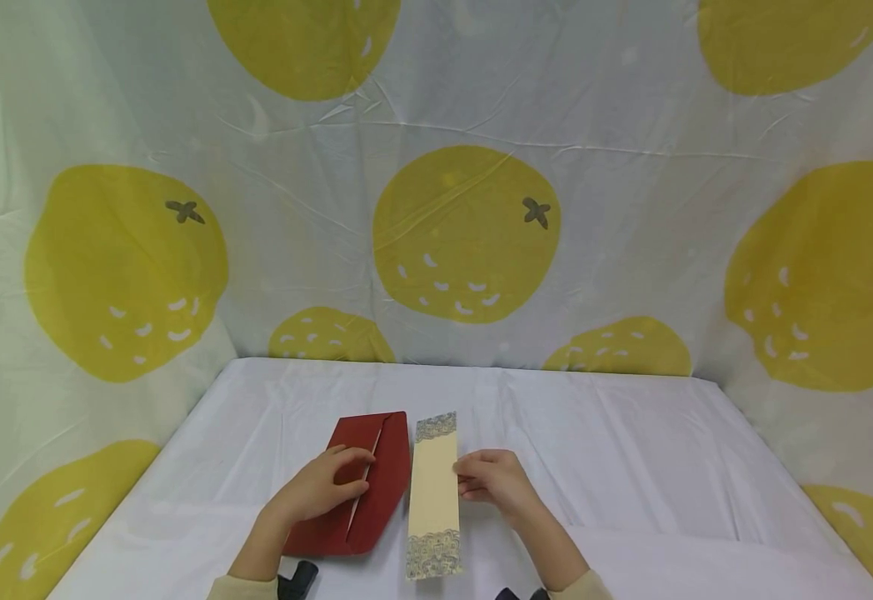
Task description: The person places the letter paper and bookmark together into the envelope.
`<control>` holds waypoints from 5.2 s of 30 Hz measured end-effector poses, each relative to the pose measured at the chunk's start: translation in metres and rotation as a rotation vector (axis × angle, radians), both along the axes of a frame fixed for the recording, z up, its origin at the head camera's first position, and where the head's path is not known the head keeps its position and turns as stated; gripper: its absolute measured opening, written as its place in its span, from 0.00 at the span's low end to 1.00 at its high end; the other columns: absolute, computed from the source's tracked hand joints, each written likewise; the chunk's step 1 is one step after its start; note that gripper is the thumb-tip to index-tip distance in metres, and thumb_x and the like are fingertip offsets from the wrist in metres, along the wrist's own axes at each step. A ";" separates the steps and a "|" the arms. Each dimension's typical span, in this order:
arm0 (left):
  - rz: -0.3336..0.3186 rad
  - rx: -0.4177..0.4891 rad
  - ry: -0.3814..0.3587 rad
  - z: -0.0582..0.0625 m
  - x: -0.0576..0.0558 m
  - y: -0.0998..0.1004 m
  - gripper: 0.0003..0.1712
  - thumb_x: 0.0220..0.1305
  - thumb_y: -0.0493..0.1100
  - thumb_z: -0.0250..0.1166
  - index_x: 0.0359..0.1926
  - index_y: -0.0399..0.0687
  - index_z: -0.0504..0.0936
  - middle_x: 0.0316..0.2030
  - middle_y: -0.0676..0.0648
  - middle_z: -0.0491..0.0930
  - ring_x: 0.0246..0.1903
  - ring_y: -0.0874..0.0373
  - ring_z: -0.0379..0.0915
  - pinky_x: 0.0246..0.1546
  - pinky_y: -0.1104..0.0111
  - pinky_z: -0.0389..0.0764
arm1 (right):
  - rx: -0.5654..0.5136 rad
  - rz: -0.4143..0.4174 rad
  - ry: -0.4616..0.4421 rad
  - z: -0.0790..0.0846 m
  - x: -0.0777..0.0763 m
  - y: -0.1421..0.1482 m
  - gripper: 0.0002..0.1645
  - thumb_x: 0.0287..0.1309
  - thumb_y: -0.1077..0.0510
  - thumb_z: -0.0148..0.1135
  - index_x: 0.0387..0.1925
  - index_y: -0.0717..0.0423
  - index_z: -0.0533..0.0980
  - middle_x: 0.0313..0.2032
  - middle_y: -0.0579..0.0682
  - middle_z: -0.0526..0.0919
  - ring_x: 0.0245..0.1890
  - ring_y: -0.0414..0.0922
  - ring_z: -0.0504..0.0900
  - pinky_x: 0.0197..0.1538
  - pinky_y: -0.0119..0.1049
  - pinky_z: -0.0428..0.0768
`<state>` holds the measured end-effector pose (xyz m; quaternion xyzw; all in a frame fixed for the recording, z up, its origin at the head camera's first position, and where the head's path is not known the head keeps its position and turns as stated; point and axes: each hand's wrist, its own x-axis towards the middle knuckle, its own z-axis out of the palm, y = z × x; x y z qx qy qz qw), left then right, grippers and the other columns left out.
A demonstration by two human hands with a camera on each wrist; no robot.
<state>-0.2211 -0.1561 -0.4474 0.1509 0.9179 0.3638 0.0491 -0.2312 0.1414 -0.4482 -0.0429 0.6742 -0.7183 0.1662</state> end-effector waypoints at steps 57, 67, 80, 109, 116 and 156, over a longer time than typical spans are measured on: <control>0.004 -0.029 0.030 -0.005 -0.003 0.001 0.17 0.59 0.47 0.68 0.50 0.56 0.80 0.57 0.34 0.71 0.56 0.30 0.66 0.49 0.37 0.70 | 0.246 -0.247 0.031 -0.010 -0.023 -0.086 0.05 0.47 0.70 0.61 0.28 0.71 0.77 0.14 0.51 0.79 0.14 0.39 0.78 0.22 0.32 0.80; 0.013 -0.029 0.036 -0.006 -0.004 0.001 0.18 0.58 0.46 0.68 0.50 0.56 0.80 0.58 0.33 0.71 0.58 0.29 0.64 0.50 0.37 0.69 | 0.251 -0.252 0.032 -0.013 -0.020 -0.092 0.04 0.47 0.70 0.62 0.28 0.71 0.77 0.14 0.51 0.80 0.15 0.40 0.80 0.23 0.33 0.81; 0.023 -0.032 0.023 -0.008 -0.004 0.002 0.17 0.59 0.46 0.68 0.50 0.56 0.80 0.59 0.31 0.70 0.56 0.26 0.65 0.48 0.37 0.70 | 0.253 -0.224 0.039 -0.011 -0.011 -0.103 0.05 0.47 0.70 0.62 0.28 0.71 0.79 0.16 0.54 0.82 0.16 0.41 0.82 0.22 0.31 0.80; 0.038 -0.064 0.020 -0.009 -0.005 0.004 0.17 0.58 0.45 0.69 0.49 0.54 0.81 0.59 0.29 0.70 0.61 0.25 0.59 0.50 0.34 0.67 | 0.389 -0.227 0.035 -0.020 -0.016 -0.110 0.08 0.46 0.64 0.58 0.18 0.65 0.78 0.12 0.47 0.79 0.12 0.37 0.78 0.15 0.27 0.73; 0.042 -0.073 0.023 -0.010 -0.006 0.004 0.18 0.58 0.45 0.69 0.50 0.54 0.81 0.59 0.30 0.70 0.60 0.25 0.61 0.49 0.34 0.68 | 0.375 -0.216 0.023 -0.022 -0.016 -0.108 0.08 0.49 0.64 0.58 0.20 0.65 0.78 0.12 0.47 0.79 0.13 0.37 0.79 0.15 0.26 0.71; 0.074 -0.097 0.061 -0.008 -0.006 0.005 0.18 0.57 0.41 0.68 0.50 0.51 0.81 0.58 0.30 0.72 0.59 0.25 0.62 0.50 0.34 0.68 | 0.247 -0.241 -0.037 -0.024 -0.018 -0.112 0.06 0.47 0.67 0.57 0.21 0.67 0.77 0.13 0.50 0.80 0.12 0.36 0.78 0.16 0.25 0.73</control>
